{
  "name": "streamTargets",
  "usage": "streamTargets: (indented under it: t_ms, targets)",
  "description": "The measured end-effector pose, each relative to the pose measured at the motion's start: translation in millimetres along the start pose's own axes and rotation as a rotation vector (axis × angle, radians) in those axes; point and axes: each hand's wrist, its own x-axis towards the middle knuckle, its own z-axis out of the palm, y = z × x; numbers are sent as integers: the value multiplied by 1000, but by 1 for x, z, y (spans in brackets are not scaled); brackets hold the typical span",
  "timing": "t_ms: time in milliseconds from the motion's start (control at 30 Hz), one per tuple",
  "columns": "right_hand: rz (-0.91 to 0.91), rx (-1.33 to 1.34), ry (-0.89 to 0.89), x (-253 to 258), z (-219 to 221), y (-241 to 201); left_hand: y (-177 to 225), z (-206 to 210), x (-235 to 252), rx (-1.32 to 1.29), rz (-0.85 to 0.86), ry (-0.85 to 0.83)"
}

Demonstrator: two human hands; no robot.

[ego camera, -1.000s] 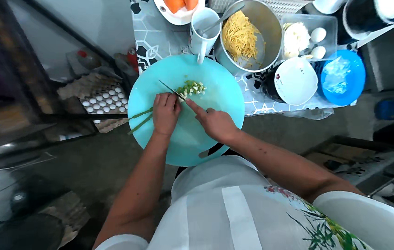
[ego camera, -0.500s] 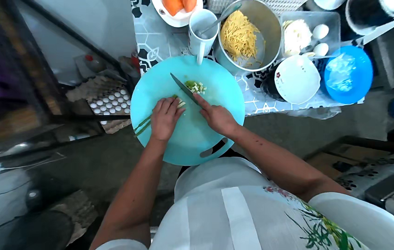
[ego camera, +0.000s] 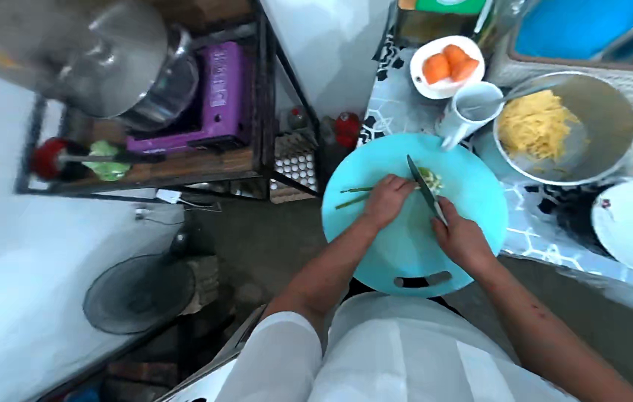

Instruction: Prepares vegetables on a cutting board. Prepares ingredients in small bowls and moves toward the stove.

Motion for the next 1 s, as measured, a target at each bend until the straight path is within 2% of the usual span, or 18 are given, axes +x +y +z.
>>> streamTargets:
  t_ms: [133,333,433,500,600,667,733,800,900,1000]
  targets:
    - [25,6,15,-11,-4,7,0,9,1,-5,-67,71]
    - [-80,-177,86,-32,4,19,6,2,9,3,-91,-26]
    - [-19,-230,21,-20,13,12,8,0,11,29,-90,-66]
    - [-56,-239,47,-1,20,12,10,0,12,33,-103,-72]
    - [-52,-204,-37,23,2,1,10,1,12,13,-137,-41]
    - [-84,-188,-22,17,-9,1,8,1,11,-13,-146,-15]
    - [-117,-219,45,-2,-5,5,5,1,11,-23,-134,-11]
    - [-78,-266,23,-10,6,6,5,2,9,-9,-108,-19]
    - [-68,-290,28,8,17,7,7,0,8,24,-73,-68]
    - [-60,-243,-40,28,4,-4,7,-4,7,16,-75,-99]
